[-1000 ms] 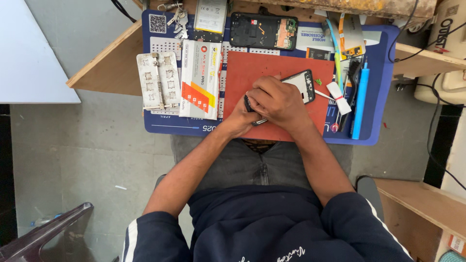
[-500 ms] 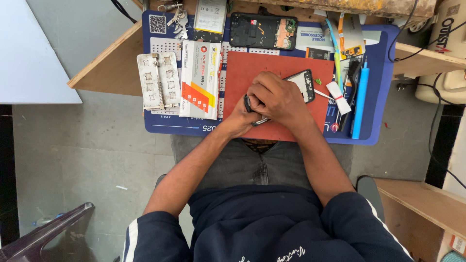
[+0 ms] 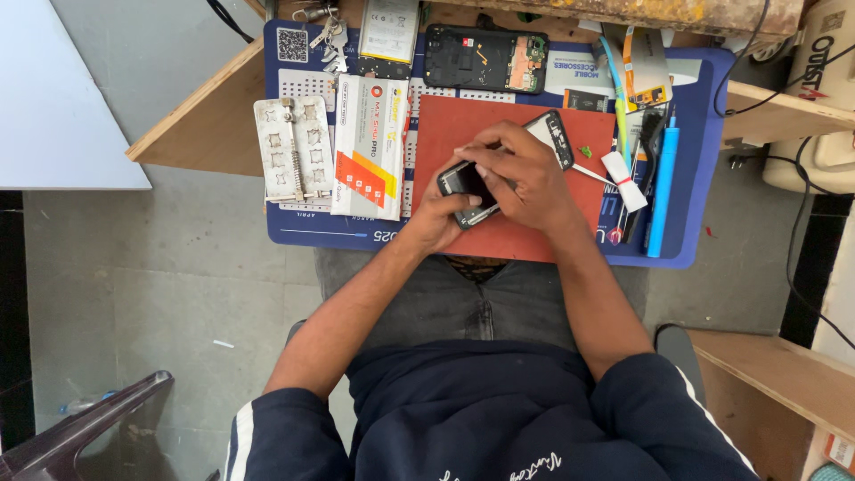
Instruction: The person is repairing a smartphone. They use a small tool to pry and adjust components inside the phone's frame, working on the edges and internal connections. The phone is held in the left hand while the right hand manipulates the tool.
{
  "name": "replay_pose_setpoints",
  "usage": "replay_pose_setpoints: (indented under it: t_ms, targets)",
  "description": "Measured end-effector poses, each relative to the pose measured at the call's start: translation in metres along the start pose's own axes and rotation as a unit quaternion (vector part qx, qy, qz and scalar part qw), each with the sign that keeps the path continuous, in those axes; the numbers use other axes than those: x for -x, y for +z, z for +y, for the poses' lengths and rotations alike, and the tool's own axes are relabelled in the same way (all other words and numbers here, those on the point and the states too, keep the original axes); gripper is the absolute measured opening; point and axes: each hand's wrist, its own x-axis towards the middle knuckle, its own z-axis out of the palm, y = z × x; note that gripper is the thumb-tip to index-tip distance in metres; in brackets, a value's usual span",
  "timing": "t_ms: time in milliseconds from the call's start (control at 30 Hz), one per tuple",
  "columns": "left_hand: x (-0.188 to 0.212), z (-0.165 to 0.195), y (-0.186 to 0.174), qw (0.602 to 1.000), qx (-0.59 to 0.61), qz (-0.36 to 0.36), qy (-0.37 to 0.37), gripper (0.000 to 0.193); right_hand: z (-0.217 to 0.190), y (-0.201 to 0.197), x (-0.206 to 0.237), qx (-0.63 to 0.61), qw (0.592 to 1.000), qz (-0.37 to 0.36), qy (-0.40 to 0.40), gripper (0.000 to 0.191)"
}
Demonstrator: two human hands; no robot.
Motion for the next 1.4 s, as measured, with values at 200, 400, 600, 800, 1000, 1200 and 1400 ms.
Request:
replay_pose_setpoints:
  t_ms: [200,400,600,800,1000,1200,1400]
  targets:
    - [0.0,0.011,0.018,0.999,0.018,-0.033,0.025,0.084,-0.002,0.016,0.004,-0.051,0.991,0.081,0.096,0.045]
    - [0.001,0.022,0.033,0.999,0.021,-0.038,0.018,0.097,-0.006,0.022,0.0,0.035,0.996,0.073,0.029,0.024]
    - [0.0,0.015,0.03,0.997,0.01,-0.057,0.045,0.094,0.001,0.032,0.005,-0.017,0.994,0.068,0.084,0.024]
    - [-0.002,0.013,0.026,0.997,0.0,-0.055,0.054,0.085,0.004,0.034,0.008,0.004,0.996,0.053,0.07,0.017]
    - [-0.001,0.011,0.025,0.995,-0.013,-0.07,0.065,0.082,0.002,0.033,0.007,-0.01,0.997,0.031,0.064,0.016]
    - [-0.001,0.01,0.024,0.993,-0.036,-0.082,0.074,0.08,0.0,0.034,0.005,-0.004,0.997,0.024,0.067,0.016]
    - [0.0,0.013,0.025,0.994,-0.03,-0.087,0.061,0.082,0.001,0.03,0.005,-0.015,0.996,0.0,0.092,0.015]
